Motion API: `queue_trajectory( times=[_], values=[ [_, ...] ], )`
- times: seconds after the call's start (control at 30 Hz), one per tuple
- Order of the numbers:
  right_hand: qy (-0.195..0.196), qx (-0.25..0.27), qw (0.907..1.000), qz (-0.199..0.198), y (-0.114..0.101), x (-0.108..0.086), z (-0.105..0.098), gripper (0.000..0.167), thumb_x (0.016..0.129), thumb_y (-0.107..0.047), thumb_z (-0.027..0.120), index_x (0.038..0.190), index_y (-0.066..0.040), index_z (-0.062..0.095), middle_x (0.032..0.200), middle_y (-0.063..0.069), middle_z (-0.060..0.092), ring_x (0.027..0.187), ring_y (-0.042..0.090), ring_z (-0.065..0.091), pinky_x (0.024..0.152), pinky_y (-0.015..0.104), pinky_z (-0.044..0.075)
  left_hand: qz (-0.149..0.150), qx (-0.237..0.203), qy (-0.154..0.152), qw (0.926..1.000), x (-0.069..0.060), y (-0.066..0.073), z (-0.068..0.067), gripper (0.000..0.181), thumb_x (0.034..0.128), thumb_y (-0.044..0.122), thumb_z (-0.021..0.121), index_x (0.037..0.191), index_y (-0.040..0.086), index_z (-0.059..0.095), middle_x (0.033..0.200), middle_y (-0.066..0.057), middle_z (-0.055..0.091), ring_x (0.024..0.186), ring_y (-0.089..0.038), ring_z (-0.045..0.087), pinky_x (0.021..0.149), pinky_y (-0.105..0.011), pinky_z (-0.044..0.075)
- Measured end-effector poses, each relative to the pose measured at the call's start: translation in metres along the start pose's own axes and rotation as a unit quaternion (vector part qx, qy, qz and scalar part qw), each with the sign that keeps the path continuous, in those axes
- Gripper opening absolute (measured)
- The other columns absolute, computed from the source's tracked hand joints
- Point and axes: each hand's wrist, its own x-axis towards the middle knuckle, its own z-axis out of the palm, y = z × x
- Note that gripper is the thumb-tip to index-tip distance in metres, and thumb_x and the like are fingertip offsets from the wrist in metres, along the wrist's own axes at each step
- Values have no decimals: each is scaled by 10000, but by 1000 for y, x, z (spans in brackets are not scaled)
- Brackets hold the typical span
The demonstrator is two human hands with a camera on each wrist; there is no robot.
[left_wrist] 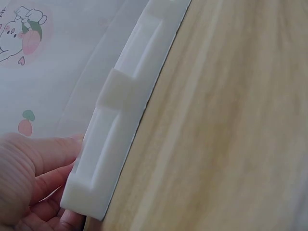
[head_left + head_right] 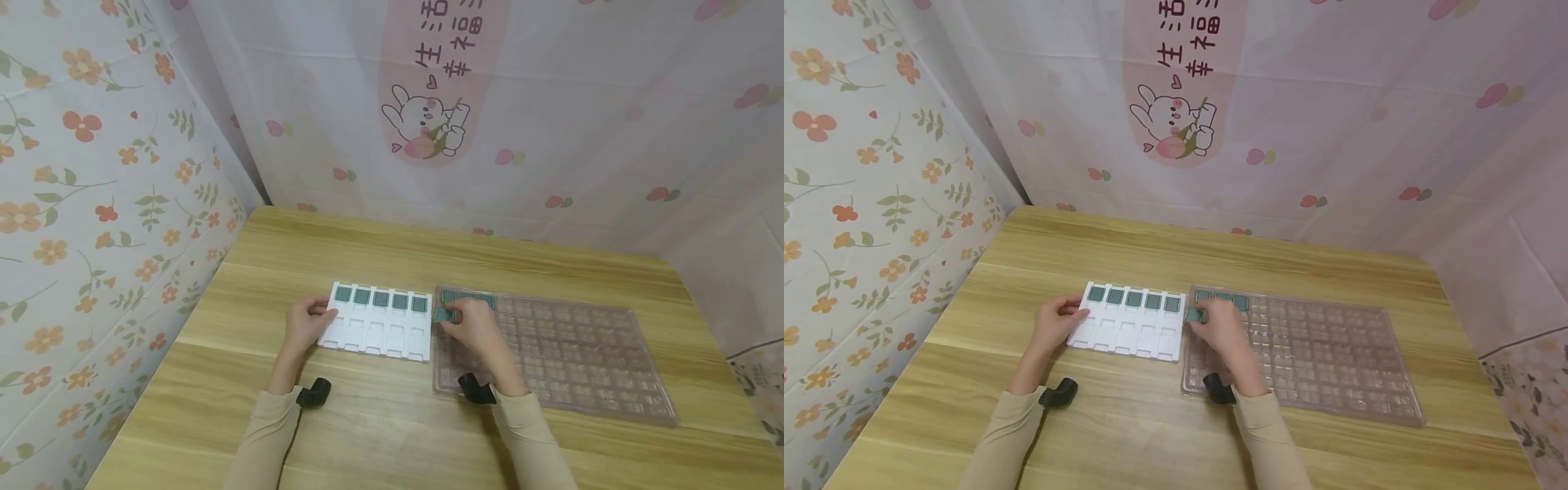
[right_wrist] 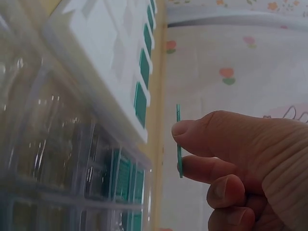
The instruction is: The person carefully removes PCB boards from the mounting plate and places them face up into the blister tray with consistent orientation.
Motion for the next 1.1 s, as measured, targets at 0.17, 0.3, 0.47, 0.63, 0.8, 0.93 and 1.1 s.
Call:
queue_trajectory(
  times=[0.17, 0.3, 0.47, 0.63, 0.8, 0.93, 1.1],
  values=[
    [-41, 44, 10000, 54, 9, 0, -5, 262, 776, -27, 720, 996, 105, 666, 556, 17, 471, 451, 86, 326, 442, 207, 311, -9, -2, 20, 10000, 0, 1, 0, 276, 783, 16, 718, 1041, -66, 665, 892, -199, 661, 785, -265, 605, 627, -173, 461],
    [-98, -94, 9996, 254, 18, 0, -7, 280, 782, -43, 719, 1019, 94, 663, 643, 41, 546, 492, 101, 388, 471, 234, 364, -55, 56, 7, 10000, 1, 1, -1, 277, 789, 30, 717, 1048, -54, 667, 898, -189, 663, 793, -260, 605, 628, -168, 454],
    [-159, -187, 9987, 457, 29, 1, -7, 290, 783, -41, 715, 1023, 108, 651, 713, 89, 602, 523, 125, 440, 507, 269, 414, -53, 62, -10, 10000, 1, 1, 0, 281, 788, 31, 717, 1050, -56, 665, 899, -190, 664, 797, -262, 609, 629, -171, 458],
    [-227, -432, 9974, 527, 37, 1, -7, 292, 780, -51, 716, 1014, 111, 651, 672, 71, 594, 501, 112, 423, 485, 259, 394, -73, 67, -1, 10000, 1, 1, 0, 281, 788, 36, 721, 1050, -49, 669, 901, -183, 662, 795, -257, 605, 627, -167, 455],
    [-261, -584, 9959, 634, 41, 2, -8, 294, 787, -58, 713, 1021, 110, 652, 626, 52, 584, 479, 105, 416, 468, 250, 377, -73, 60, -23, 10000, 1, 1, -1, 284, 788, 32, 722, 1056, -47, 669, 914, -185, 660, 797, -260, 600, 632, -168, 455],
    [-293, -585, 9957, 654, 42, 2, -8, 294, 791, -41, 707, 1028, 121, 642, 668, 72, 593, 527, 125, 449, 492, 257, 391, -82, 66, -47, 9999, 0, 0, -1, 280, 791, 34, 720, 1055, -45, 669, 916, -184, 661, 801, -259, 603, 637, -168, 457],
    [-372, -629, 9957, 578, 45, 1, -8, 290, 790, -30, 708, 1021, 130, 636, 631, 42, 532, 529, 127, 430, 483, 247, 369, -78, 34, -36, 10000, 0, 0, 0, 271, 788, 34, 722, 1043, -45, 673, 910, -183, 663, 798, -259, 605, 636, -167, 460]
  ],
)
